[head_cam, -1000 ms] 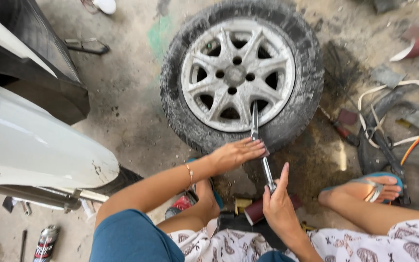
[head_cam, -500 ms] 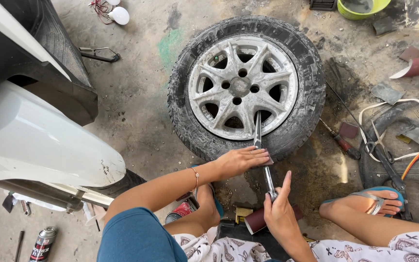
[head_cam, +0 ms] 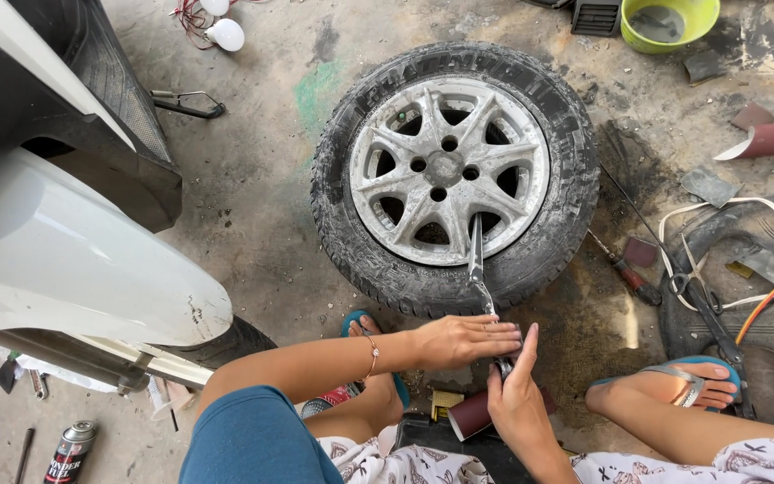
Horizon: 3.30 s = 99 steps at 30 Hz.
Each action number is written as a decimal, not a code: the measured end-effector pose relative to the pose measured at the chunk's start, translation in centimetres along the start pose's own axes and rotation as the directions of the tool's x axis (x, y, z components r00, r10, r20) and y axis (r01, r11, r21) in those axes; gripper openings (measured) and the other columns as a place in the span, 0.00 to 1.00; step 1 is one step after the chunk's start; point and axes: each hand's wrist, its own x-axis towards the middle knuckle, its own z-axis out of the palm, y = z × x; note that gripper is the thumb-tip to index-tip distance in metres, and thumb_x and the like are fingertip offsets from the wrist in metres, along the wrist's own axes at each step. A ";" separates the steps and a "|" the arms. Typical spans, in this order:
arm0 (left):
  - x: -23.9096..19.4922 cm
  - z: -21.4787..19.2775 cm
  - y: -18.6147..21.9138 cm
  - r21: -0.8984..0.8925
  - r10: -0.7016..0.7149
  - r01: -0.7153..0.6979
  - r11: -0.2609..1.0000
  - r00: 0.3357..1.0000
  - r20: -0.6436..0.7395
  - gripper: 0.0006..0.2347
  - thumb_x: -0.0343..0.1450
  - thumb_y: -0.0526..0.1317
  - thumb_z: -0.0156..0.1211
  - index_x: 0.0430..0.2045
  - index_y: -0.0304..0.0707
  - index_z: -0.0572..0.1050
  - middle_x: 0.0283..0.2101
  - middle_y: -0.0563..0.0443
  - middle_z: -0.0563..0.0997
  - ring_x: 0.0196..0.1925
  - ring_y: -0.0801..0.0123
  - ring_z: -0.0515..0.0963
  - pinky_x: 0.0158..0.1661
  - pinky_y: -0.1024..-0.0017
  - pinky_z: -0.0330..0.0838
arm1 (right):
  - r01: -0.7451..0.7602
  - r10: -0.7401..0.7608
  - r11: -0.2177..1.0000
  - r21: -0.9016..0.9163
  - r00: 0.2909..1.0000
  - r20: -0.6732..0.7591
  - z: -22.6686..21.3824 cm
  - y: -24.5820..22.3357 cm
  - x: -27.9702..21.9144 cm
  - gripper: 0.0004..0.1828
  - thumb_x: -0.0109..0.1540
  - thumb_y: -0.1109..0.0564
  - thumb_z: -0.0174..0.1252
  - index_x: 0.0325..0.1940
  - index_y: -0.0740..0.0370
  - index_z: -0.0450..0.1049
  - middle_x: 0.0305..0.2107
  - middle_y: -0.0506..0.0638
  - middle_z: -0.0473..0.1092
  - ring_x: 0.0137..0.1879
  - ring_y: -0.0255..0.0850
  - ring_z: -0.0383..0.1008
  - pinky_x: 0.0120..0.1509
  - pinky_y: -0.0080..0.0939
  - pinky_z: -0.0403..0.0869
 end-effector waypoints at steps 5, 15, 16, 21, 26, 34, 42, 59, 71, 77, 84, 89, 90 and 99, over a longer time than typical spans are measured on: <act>-0.4 0.2 -1.8 0.056 0.089 -0.095 0.994 0.992 0.089 0.28 0.73 0.20 0.53 0.70 0.35 0.58 0.72 0.42 0.65 0.76 0.58 0.63 0.77 0.53 0.55 | 0.002 -0.002 1.000 0.000 1.000 0.020 0.1 0.0 0.1 0.52 0.66 0.52 0.45 0.81 0.47 0.16 0.66 0.72 0.57 0.75 0.59 0.58 0.71 0.57 0.64; -0.8 0.1 -4.2 0.149 -0.070 0.073 0.986 0.997 -0.026 0.24 0.75 0.23 0.49 0.68 0.35 0.61 0.70 0.41 0.68 0.73 0.57 0.67 0.74 0.57 0.59 | -0.087 0.087 0.996 -0.003 0.995 0.052 -0.8 -1.6 -0.5 0.51 0.67 0.48 0.44 0.81 0.42 0.15 0.64 0.75 0.58 0.73 0.59 0.62 0.73 0.55 0.62; -0.7 0.0 -4.0 0.166 -0.109 0.112 0.980 0.994 -0.027 0.23 0.74 0.25 0.52 0.67 0.35 0.63 0.69 0.42 0.69 0.73 0.58 0.67 0.73 0.58 0.60 | -0.083 0.083 0.996 -0.010 0.995 0.050 -0.8 -1.4 -0.4 0.51 0.67 0.48 0.45 0.81 0.41 0.15 0.64 0.74 0.59 0.71 0.61 0.64 0.72 0.55 0.63; 0.4 0.1 -1.6 0.114 -0.248 0.258 0.959 0.964 -0.097 0.20 0.74 0.27 0.53 0.63 0.33 0.67 0.66 0.39 0.72 0.71 0.56 0.69 0.73 0.59 0.59 | -0.071 0.071 0.998 0.000 0.996 0.051 -1.0 -1.4 -0.2 0.52 0.66 0.50 0.46 0.81 0.41 0.16 0.65 0.74 0.59 0.68 0.65 0.66 0.70 0.53 0.64; 1.9 0.2 0.6 -0.283 -0.531 0.496 0.821 0.845 -0.060 0.13 0.78 0.37 0.50 0.57 0.38 0.73 0.39 0.40 0.86 0.30 0.54 0.84 0.34 0.62 0.79 | -0.041 0.048 0.991 -0.130 0.998 0.050 -1.7 -1.2 0.5 0.56 0.63 0.36 0.42 0.81 0.50 0.14 0.47 0.49 0.78 0.46 0.56 0.81 0.54 0.55 0.72; 6.6 -3.1 3.2 -0.471 -0.706 0.555 0.685 0.666 -0.242 0.11 0.75 0.37 0.58 0.50 0.36 0.78 0.39 0.43 0.80 0.34 0.62 0.80 0.34 0.71 0.77 | 0.067 -0.053 0.977 0.201 0.996 -0.075 -5.5 0.5 4.1 0.43 0.69 0.40 0.38 0.80 0.64 0.33 0.53 0.64 0.72 0.55 0.54 0.77 0.58 0.53 0.77; 14.4 0.4 6.0 -0.401 -0.791 0.682 0.611 0.516 -0.328 0.08 0.69 0.45 0.67 0.39 0.51 0.79 0.32 0.56 0.82 0.38 0.64 0.85 0.38 0.70 0.80 | 0.274 -0.075 0.412 0.869 0.961 -0.267 -6.9 7.8 8.2 0.13 0.73 0.55 0.51 0.58 0.61 0.76 0.45 0.61 0.77 0.50 0.49 0.81 0.55 0.50 0.78; 11.4 9.9 9.6 0.056 -0.891 0.996 0.064 0.082 -0.447 0.25 0.76 0.35 0.50 0.65 0.11 0.54 0.31 0.41 0.78 0.25 0.60 0.85 0.23 0.69 0.83 | 0.072 0.086 0.486 0.871 0.988 -0.130 -3.6 7.2 8.4 0.12 0.72 0.53 0.53 0.55 0.61 0.74 0.45 0.66 0.76 0.50 0.54 0.80 0.56 0.53 0.77; 8.5 -2.3 12.4 -0.759 -0.980 0.646 -0.082 0.086 0.179 0.29 0.79 0.45 0.35 0.74 0.29 0.39 0.19 0.51 0.66 0.17 0.68 0.62 0.24 0.62 0.53 | -0.048 0.170 0.683 0.729 0.981 -0.095 -6.4 2.1 5.2 0.17 0.71 0.60 0.46 0.61 0.71 0.70 0.52 0.57 0.71 0.58 0.45 0.70 0.67 0.58 0.76; 10.2 -7.3 14.4 -0.627 -0.967 0.770 -0.121 0.051 0.249 0.40 0.76 0.43 0.56 0.74 0.31 0.32 0.30 0.42 0.75 0.28 0.61 0.72 0.32 0.59 0.67 | -0.122 0.159 0.879 0.461 0.986 -0.044 -6.9 0.4 4.9 0.15 0.70 0.61 0.48 0.59 0.65 0.75 0.52 0.60 0.75 0.58 0.46 0.75 0.67 0.44 0.74; 7.5 5.5 10.7 -0.295 -0.905 0.928 0.229 0.092 -0.415 0.26 0.77 0.42 0.53 0.65 0.18 0.58 0.43 0.25 0.80 0.30 0.37 0.82 0.27 0.49 0.75 | 0.423 -0.470 0.879 -0.220 0.848 -0.244 -5.5 0.1 5.6 0.22 0.70 0.47 0.48 0.66 0.53 0.74 0.64 0.61 0.69 0.28 0.39 0.76 0.37 0.39 0.77; 5.6 6.9 10.4 -0.169 -0.854 0.924 0.342 0.231 -0.467 0.28 0.70 0.36 0.56 0.63 0.13 0.59 0.36 0.25 0.82 0.26 0.38 0.83 0.26 0.50 0.77 | 0.737 -0.884 0.378 -0.561 0.467 0.017 -2.8 2.7 5.6 0.31 0.61 0.67 0.58 0.67 0.44 0.71 0.63 0.40 0.71 0.75 0.50 0.63 0.77 0.77 0.56; 5.5 6.8 10.1 -0.168 -0.855 0.926 0.338 0.228 -0.465 0.28 0.70 0.36 0.56 0.63 0.13 0.59 0.36 0.25 0.82 0.26 0.38 0.83 0.26 0.50 0.77 | 0.739 -0.884 0.379 -0.557 0.467 0.018 -2.8 2.2 7.1 0.31 0.61 0.67 0.58 0.67 0.44 0.71 0.63 0.40 0.71 0.75 0.50 0.63 0.77 0.77 0.56; 6.5 2.5 11.2 -0.562 -0.963 0.784 0.263 0.182 -0.197 0.34 0.69 0.34 0.53 0.70 0.17 0.46 0.25 0.27 0.78 0.22 0.41 0.78 0.27 0.52 0.72 | 0.786 -0.814 0.498 -0.366 0.569 0.115 -3.9 2.5 5.9 0.29 0.67 0.65 0.46 0.74 0.52 0.62 0.68 0.48 0.65 0.80 0.51 0.53 0.82 0.72 0.43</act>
